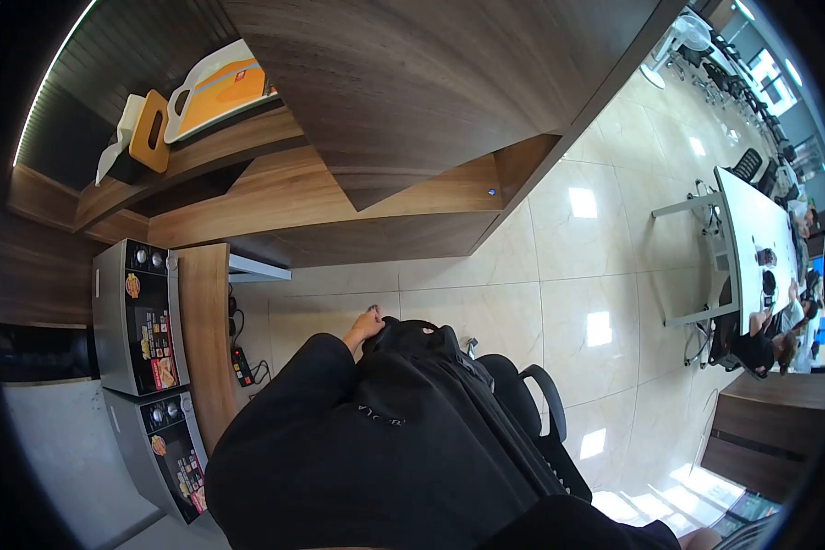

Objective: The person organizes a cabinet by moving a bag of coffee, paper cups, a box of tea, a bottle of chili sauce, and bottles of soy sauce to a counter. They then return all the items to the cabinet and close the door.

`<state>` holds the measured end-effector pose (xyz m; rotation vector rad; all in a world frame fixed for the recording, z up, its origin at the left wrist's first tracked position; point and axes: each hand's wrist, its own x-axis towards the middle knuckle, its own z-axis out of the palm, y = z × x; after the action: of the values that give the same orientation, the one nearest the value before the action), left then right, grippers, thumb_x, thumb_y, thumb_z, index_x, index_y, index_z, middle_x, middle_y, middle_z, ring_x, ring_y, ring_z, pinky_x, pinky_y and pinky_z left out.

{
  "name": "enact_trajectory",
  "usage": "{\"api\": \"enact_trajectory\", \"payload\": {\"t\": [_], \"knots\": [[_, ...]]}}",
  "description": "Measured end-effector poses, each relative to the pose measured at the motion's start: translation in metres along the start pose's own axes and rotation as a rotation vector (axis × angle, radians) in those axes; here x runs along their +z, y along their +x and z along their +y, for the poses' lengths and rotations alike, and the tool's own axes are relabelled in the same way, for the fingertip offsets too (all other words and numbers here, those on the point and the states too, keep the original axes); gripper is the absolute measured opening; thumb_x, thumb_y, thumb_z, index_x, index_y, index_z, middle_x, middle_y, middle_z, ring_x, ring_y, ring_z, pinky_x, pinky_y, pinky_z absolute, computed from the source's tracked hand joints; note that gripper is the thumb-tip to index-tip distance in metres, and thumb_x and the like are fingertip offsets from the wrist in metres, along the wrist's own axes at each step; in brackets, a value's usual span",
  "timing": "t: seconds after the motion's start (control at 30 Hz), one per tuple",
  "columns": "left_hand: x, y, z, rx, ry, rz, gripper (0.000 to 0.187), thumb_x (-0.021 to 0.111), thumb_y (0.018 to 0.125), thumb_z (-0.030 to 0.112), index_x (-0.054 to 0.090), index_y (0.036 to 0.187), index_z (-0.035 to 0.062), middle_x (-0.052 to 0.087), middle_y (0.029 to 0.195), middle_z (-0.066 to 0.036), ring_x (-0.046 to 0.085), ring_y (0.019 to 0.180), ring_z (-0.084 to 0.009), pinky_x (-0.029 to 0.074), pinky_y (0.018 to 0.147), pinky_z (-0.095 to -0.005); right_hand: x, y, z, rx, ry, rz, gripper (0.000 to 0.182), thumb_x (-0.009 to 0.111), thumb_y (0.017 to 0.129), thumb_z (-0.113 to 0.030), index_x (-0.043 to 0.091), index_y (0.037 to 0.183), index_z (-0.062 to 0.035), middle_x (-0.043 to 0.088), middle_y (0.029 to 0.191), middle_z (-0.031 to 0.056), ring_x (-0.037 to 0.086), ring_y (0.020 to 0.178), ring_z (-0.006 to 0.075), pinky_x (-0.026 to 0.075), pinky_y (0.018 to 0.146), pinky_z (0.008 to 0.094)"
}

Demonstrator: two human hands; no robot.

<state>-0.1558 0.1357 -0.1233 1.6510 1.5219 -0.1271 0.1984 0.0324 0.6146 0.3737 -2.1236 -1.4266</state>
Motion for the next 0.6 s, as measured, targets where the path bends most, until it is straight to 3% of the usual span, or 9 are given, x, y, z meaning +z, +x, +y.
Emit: {"api": "enact_trajectory", "payload": {"t": [0.2,0.3,0.4,0.47,0.6], "knots": [[0.006,0.025,0.021,-0.004,-0.092,-0.030,0.031,0.068,0.082,0.034,0.068,0.103,0.0110,0.074,0.100,-0.013,0.069,0.100,-0.0319,0.054,0.088,-0.0426,0.000,0.004,-0.001,0.005,0.000,-0.001,0.017,0.060,0.095,-0.020,0.063,0.081,-0.0115,0.067,0.076,-0.0026,0.060,0.063,0.0063,0.048,0.062,0.0250],[0.024,0.038,0.008,-0.048,-0.100,-0.084,0.033,0.067,0.083,0.039,0.069,0.104,0.0132,0.070,0.111,-0.019,0.062,0.115,-0.0364,0.047,0.100,-0.0469,0.000,0.006,-0.001,0.004,0.000,0.010,0.017,0.060,0.095,-0.020,0.064,0.080,-0.0112,0.068,0.076,-0.0026,0.060,0.063,0.0061,0.048,0.061,0.0246],[0.066,0.058,-0.041,0.032,-0.088,-0.073,0.037,0.068,0.084,0.045,0.069,0.104,0.0140,0.061,0.127,-0.027,0.048,0.131,-0.0437,0.033,0.113,-0.0536,-0.001,0.006,0.000,0.011,0.004,0.019,0.018,0.060,0.095,-0.020,0.064,0.080,-0.0109,0.068,0.076,-0.0025,0.060,0.063,0.0060,0.048,0.061,0.0242],[0.102,0.071,-0.075,0.174,-0.163,0.079,0.039,0.068,0.085,0.047,0.069,0.103,0.0122,0.054,0.135,-0.031,0.039,0.136,-0.0474,0.025,0.115,-0.0564,0.000,0.006,0.000,0.009,0.003,0.020,0.018,0.060,0.095,-0.020,0.064,0.080,-0.0107,0.068,0.076,-0.0025,0.060,0.063,0.0059,0.048,0.060,0.0240],[0.083,0.039,-0.065,0.128,-0.215,0.052,0.042,0.068,0.085,0.048,0.069,0.100,0.0087,0.048,0.141,-0.034,0.034,0.139,-0.0495,0.022,0.117,-0.0557,-0.003,0.006,0.001,-0.003,-0.002,0.045,0.018,0.061,0.095,-0.020,0.064,0.079,-0.0104,0.069,0.076,-0.0024,0.060,0.063,0.0056,0.048,0.059,0.0235]]}}
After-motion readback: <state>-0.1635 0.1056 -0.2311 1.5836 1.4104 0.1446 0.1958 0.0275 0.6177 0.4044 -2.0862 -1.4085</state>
